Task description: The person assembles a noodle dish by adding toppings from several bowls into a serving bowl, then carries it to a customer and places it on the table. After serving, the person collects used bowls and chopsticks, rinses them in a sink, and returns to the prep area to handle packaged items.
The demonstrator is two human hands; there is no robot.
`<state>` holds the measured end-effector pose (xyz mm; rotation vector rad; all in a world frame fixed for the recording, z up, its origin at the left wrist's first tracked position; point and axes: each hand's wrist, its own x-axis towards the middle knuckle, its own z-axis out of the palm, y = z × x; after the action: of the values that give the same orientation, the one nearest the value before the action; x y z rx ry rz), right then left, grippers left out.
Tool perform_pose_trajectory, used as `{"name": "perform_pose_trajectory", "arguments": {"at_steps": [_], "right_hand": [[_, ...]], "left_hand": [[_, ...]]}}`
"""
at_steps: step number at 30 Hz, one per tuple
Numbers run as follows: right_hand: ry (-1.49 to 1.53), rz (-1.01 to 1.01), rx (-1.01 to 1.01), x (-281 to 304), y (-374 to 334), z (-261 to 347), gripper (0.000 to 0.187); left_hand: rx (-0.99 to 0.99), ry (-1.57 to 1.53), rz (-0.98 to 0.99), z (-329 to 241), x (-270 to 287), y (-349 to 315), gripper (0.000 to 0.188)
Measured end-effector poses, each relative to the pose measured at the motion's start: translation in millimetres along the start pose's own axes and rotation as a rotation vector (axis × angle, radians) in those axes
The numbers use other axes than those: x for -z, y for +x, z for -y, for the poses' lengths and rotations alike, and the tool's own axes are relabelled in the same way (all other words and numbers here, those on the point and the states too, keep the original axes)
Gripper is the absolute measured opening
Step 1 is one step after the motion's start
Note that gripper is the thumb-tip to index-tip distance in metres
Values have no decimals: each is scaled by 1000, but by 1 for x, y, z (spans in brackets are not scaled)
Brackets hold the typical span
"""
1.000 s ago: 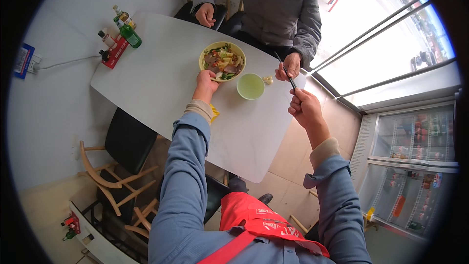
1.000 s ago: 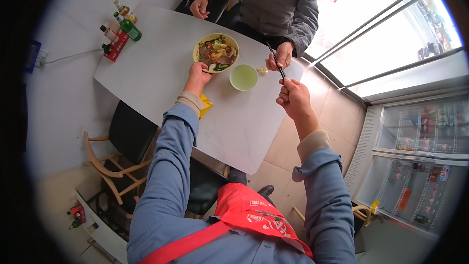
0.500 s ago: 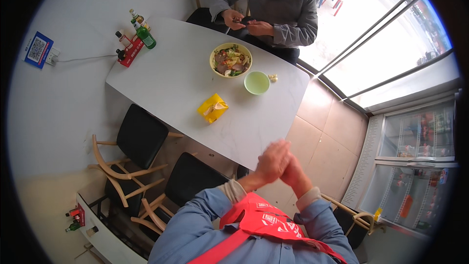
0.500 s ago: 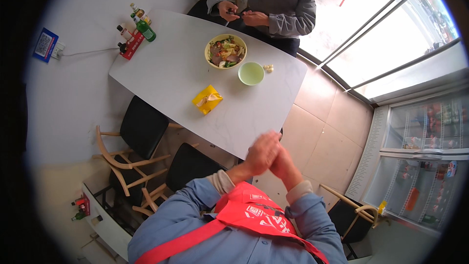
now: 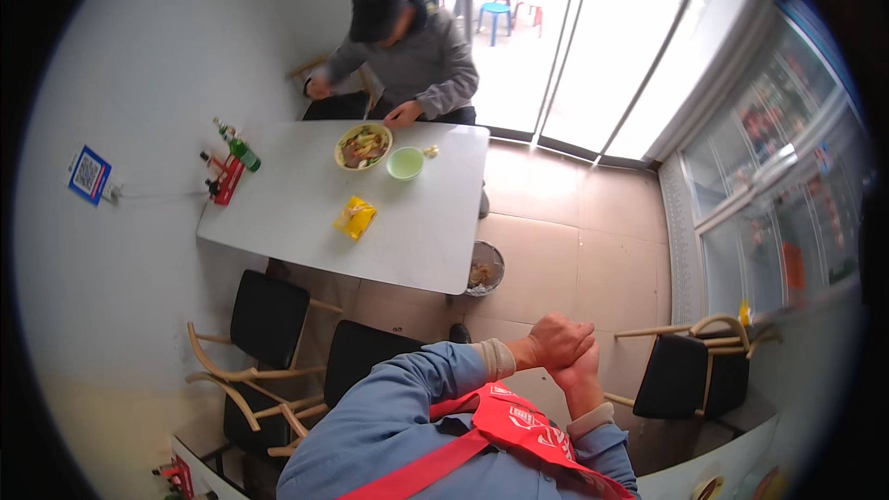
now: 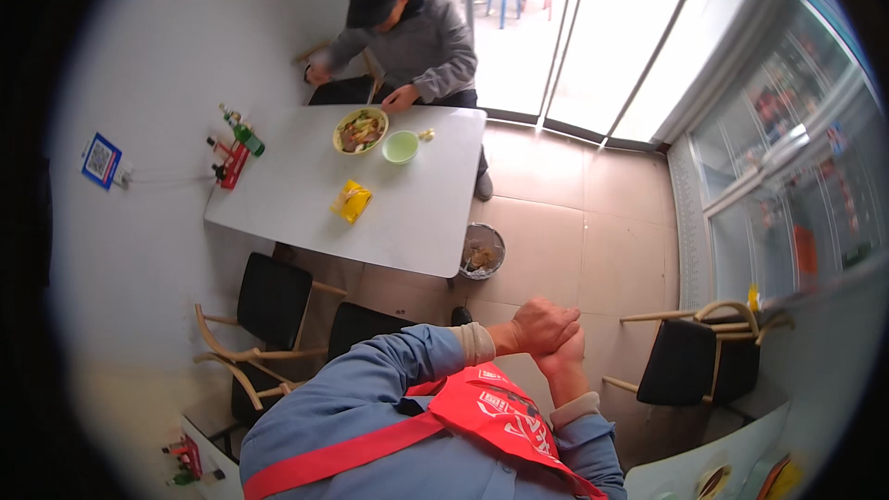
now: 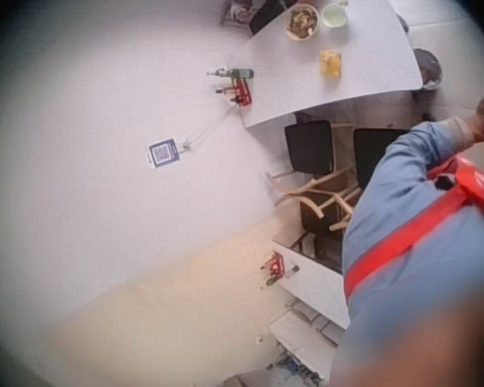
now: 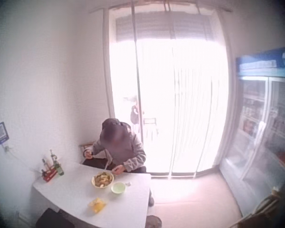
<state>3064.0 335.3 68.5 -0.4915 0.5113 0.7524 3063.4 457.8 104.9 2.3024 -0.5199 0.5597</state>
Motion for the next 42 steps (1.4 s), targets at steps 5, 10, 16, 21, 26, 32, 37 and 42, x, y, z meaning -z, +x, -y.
{"name": "perform_pose_trajectory", "arguments": {"at_steps": [5,10,16,21,26,32,37,42], "right_hand": [[234,-181,157,91,-142,30,53],[439,-171,297,187,-261,34,55],[635,-202,616,280,-355,71,45],[673,-550,799,334,-431,77,36],[737,-427,884,383,-495,91,30],[883,-548,1102,443,-556,106,22],[1022,-679,1111,497,-580,111,18],[1027,-705,1156,551,-598,129,15]], "left_hand": [[-7,-32,364,-149,-81,-11,27],[-216,-98,631,-269,-168,-46,26],[-652,-109,481,-376,-278,-43,18],[-760,-214,921,-436,-358,-41,26],[-853,-28,1091,-434,-444,-39,20],[-584,-90,1426,-404,-531,-23,19],[51,-431,1495,-440,-588,-8,20],[400,-642,1544,-521,-655,39,20]]}}
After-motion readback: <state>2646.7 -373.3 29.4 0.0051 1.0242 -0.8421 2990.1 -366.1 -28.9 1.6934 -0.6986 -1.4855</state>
